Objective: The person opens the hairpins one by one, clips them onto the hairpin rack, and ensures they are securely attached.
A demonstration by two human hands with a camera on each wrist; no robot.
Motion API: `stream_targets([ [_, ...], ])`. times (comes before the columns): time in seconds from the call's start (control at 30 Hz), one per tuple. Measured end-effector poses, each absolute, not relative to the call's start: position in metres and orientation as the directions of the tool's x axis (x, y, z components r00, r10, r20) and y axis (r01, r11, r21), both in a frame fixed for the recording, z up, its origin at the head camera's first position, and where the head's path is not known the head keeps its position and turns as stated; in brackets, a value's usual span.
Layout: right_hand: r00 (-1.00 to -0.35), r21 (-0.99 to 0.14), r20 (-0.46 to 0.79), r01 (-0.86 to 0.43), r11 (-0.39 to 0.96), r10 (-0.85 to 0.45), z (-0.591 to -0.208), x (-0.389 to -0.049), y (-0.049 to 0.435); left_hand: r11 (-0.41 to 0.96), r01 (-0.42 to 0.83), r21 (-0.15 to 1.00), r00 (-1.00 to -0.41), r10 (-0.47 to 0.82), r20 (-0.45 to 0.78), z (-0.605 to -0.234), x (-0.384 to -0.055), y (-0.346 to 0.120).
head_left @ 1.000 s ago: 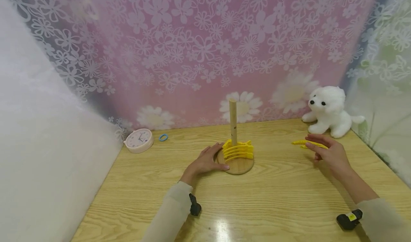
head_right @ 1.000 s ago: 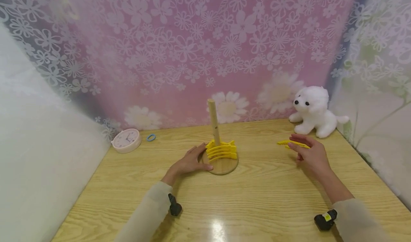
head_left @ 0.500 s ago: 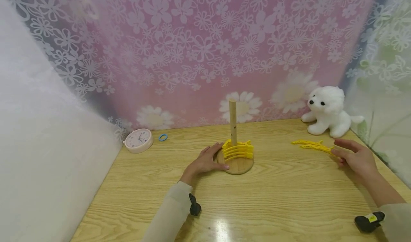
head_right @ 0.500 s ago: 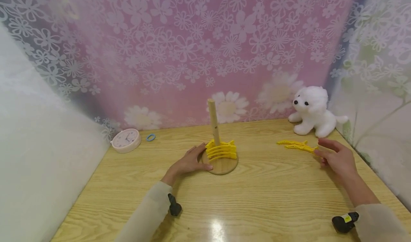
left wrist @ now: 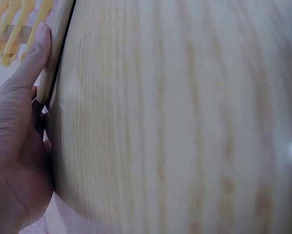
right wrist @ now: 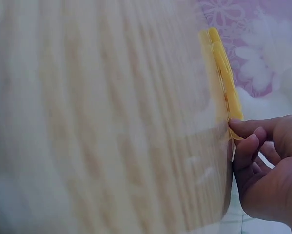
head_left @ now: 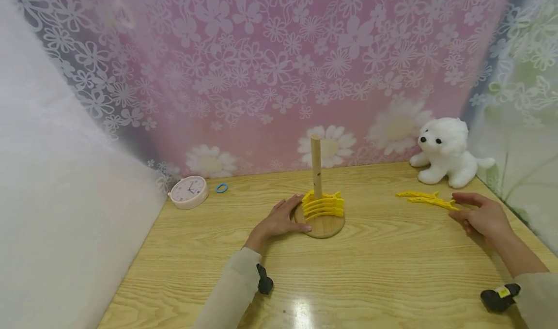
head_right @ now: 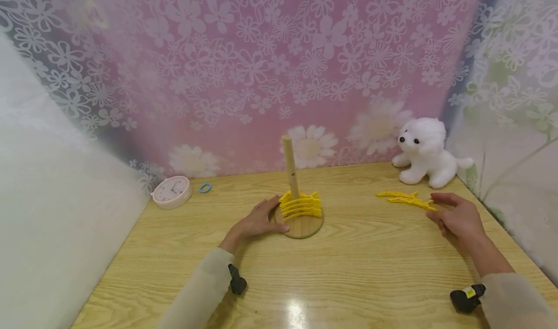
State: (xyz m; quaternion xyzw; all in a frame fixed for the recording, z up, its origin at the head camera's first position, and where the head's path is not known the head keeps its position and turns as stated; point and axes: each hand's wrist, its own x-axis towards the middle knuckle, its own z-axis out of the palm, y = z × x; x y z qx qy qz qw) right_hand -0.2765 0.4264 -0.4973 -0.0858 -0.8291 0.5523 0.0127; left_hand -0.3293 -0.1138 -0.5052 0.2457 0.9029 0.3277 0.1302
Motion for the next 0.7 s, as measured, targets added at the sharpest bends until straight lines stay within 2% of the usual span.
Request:
stream_targets([
  [0.2,-0.984,-0.890,-0.088,0.146,0.432,0.152,-0.496,-0.279,0.426,0.656,0.348,0.669,-0.846,0.528,-0.078,-0.505,-0.328,-0.114],
  [0.4,-0.986,-0.890,-0.118,0.157,0.429,0.116,-0.492,-0.278,0.425,0.653,0.347,0.673,-0.845,0.529,-0.078,-0.504,-0.328,-0.114],
  [0.7,-0.995,-0.883,-0.001,0.049,0.467,0.104,-0.486,-0.268,0.419,0.649,0.340,0.681,-0.847,0.526,-0.079,-0.504,-0.326,-0.114],
])
